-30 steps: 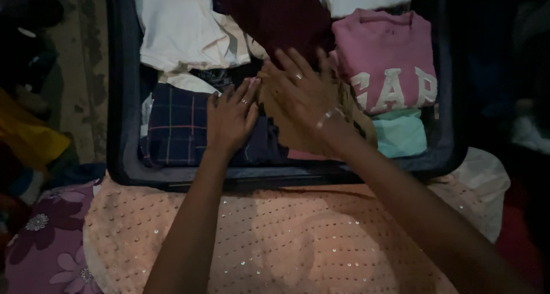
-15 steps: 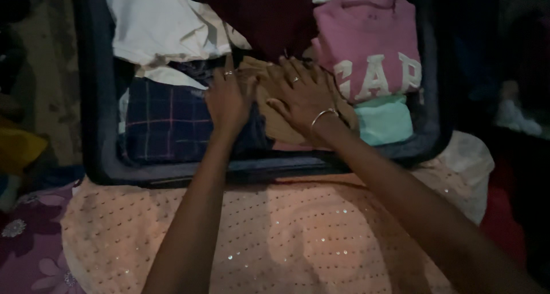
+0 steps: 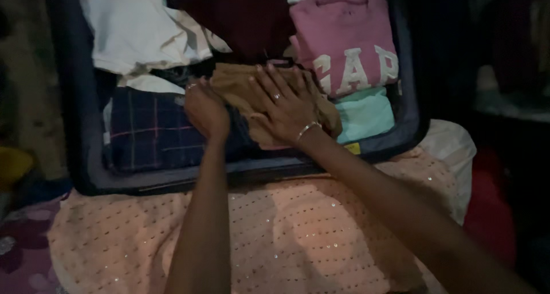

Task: The person folds various clothing items and places them into an open suitcase. They handle shirts, pants, and other garments one at a time, arranging them neatly inside the suitcase.

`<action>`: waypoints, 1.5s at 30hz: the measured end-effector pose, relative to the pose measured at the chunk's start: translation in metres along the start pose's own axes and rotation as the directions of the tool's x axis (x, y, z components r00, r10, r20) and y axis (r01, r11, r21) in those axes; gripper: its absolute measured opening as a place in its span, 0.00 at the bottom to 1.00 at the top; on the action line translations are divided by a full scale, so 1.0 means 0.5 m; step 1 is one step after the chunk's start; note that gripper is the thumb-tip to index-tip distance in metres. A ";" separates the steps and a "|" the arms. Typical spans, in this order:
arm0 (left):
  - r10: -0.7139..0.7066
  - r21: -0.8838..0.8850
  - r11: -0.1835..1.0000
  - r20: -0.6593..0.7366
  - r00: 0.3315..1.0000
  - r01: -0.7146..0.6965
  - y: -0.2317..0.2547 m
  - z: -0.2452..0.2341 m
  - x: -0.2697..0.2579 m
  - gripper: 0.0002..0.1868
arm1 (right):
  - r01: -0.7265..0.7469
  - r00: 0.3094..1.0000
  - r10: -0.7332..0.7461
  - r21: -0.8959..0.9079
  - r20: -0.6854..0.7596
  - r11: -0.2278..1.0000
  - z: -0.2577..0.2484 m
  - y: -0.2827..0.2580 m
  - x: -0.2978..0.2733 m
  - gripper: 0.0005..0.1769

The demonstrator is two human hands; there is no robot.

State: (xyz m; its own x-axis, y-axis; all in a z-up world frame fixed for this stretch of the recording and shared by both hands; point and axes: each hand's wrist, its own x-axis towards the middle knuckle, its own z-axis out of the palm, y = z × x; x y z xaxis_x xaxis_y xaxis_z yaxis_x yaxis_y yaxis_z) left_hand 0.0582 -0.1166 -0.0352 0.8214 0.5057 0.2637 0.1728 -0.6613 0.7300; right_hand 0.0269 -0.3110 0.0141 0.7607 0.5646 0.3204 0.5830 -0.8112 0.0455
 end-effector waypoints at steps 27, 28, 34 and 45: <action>0.277 0.263 0.860 0.480 0.832 -0.438 0.019 0.017 0.007 0.30 | 0.054 0.913 -0.119 0.173 0.389 0.983 0.029 0.034 0.057 0.37; 0.264 0.259 0.866 0.490 0.830 -0.428 0.020 0.018 0.008 0.30 | 0.048 0.907 -0.114 0.168 0.404 0.985 0.021 0.030 0.060 0.37; 0.365 0.293 0.756 0.553 0.749 -0.585 0.028 -0.023 0.031 0.33 | -0.114 0.852 0.035 0.119 0.522 0.986 -0.026 0.044 0.047 0.39; 0.396 0.234 0.761 0.572 0.719 -0.605 0.067 -0.002 -0.029 0.40 | -0.164 0.956 0.142 0.064 0.257 0.984 0.014 0.151 0.012 0.40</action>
State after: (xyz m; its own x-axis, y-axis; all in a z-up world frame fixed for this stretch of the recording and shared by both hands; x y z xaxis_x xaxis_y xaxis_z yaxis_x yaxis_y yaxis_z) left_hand 0.0515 -0.1453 -0.0140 0.9695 -0.2149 0.1176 -0.2383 -0.9389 0.2482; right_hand 0.0774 -0.3677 0.0130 0.8834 0.4634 0.0693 0.4676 -0.8813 -0.0684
